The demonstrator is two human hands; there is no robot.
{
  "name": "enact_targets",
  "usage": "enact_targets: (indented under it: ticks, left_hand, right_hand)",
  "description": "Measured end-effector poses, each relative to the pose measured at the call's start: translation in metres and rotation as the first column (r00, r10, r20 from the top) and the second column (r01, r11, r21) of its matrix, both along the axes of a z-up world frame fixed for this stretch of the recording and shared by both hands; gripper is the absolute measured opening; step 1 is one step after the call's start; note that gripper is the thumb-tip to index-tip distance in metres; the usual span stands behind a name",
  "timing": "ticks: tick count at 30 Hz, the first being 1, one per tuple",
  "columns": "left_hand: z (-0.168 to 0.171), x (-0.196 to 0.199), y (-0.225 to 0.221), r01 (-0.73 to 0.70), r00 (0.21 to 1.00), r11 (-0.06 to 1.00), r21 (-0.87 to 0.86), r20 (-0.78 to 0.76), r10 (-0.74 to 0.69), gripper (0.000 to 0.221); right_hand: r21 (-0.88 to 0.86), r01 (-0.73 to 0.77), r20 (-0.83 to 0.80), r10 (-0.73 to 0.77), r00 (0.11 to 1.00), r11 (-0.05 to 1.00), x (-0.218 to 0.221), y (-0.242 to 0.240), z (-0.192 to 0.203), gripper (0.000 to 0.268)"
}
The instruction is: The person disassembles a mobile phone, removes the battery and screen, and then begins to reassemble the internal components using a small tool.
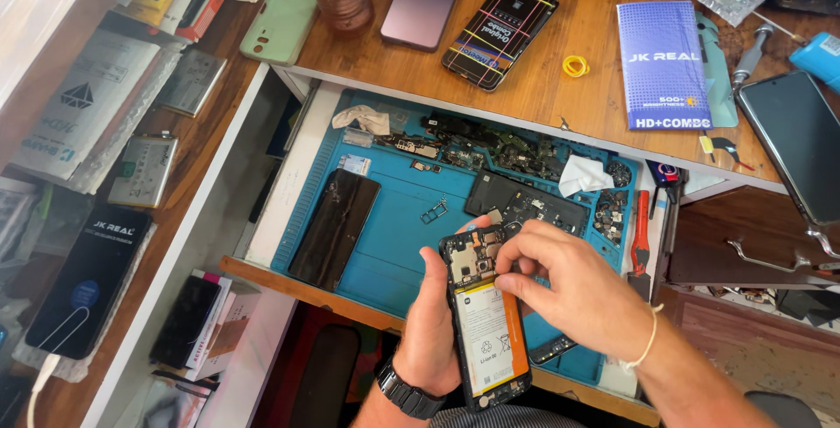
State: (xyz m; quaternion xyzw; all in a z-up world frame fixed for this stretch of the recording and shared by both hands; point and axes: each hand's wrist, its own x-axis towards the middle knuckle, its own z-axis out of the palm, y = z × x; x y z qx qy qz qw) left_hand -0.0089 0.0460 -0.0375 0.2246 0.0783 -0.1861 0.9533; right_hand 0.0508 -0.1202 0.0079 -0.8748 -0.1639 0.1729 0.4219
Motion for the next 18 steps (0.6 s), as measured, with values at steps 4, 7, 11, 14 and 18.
enact_targets:
  ticks: [4,7,11,14,18]
  left_hand:
    - [0.000,0.001,-0.002,0.009,1.000,1.000,0.013,-0.006,-0.008,0.074]
    - [-0.001,0.001,-0.003,0.016,0.999,1.000,-0.020,-0.042,-0.017,0.074]
    - [-0.001,0.002,-0.003,0.000,0.999,0.995,-0.098,-0.045,-0.004,0.073]
    - [0.001,0.004,-0.003,-0.018,0.999,0.990,-0.141,-0.046,0.012,0.074]
    - [0.005,0.006,-0.004,-0.042,0.998,0.993,-0.113,-0.059,0.035,0.077]
  right_hand:
    - [-0.026,-0.033,-0.095,0.031,0.995,0.999,0.004,-0.001,0.002,0.015]
    - [-0.053,-0.008,-0.125,0.002,0.992,0.999,0.002,-0.003,0.002,0.015]
    - [0.142,0.095,-0.122,-0.078,0.990,0.985,-0.011,-0.011,-0.004,0.013]
    - [0.310,0.276,-0.205,-0.220,0.954,0.910,-0.027,-0.019,-0.010,0.014]
    - [0.151,0.278,-0.014,-0.279,0.960,0.949,-0.054,-0.026,-0.018,0.018]
